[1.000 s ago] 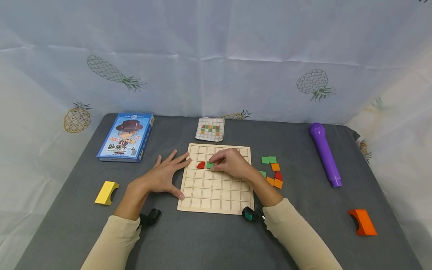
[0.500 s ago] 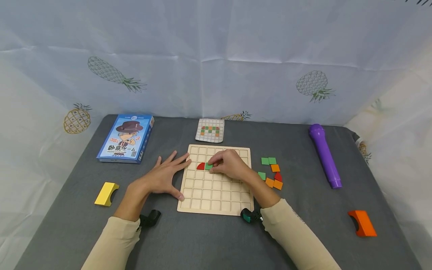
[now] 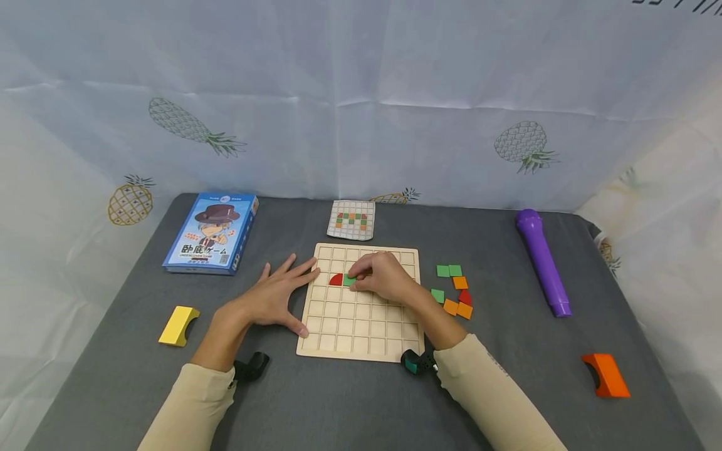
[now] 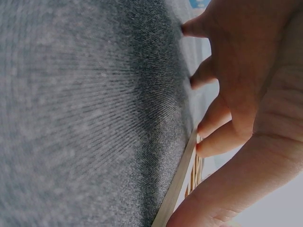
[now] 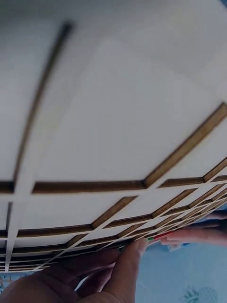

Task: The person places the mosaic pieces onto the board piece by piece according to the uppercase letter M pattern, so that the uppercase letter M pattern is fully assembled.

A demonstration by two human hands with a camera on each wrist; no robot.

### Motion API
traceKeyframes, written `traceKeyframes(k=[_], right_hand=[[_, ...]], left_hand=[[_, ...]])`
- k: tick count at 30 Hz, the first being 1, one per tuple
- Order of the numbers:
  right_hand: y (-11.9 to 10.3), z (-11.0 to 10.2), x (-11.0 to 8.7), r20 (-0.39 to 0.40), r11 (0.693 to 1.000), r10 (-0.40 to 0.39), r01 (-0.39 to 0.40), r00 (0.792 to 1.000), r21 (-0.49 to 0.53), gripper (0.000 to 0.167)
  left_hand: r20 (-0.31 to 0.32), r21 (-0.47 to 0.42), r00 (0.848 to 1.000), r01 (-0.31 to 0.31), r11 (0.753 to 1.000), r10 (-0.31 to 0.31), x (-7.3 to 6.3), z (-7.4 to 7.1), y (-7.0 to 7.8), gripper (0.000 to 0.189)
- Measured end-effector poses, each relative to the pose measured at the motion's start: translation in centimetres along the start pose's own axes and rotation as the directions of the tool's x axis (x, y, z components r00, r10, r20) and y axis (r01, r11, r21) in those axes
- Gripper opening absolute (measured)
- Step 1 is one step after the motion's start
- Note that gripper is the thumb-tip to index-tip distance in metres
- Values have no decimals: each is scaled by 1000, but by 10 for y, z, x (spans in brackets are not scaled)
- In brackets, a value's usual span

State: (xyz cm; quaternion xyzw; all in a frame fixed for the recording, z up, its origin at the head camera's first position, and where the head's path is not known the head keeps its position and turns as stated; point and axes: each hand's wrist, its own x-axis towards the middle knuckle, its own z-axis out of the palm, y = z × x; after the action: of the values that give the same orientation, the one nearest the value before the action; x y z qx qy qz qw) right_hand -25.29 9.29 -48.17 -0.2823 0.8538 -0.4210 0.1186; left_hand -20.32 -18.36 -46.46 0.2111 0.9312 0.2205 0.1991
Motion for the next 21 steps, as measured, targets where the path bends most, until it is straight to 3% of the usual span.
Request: traceKeyframes(k=[12,21], right_hand=[[-1,2,0,2,1000,4,-4,1000,-21,16],[-1,1,-2,9,999,31,-31,999,-8,17]], left_hand=[[-6,24,1000,-17,1000,17,-1,0,1,124],[14,-16,999,-30,999,30,1,0,1,125]])
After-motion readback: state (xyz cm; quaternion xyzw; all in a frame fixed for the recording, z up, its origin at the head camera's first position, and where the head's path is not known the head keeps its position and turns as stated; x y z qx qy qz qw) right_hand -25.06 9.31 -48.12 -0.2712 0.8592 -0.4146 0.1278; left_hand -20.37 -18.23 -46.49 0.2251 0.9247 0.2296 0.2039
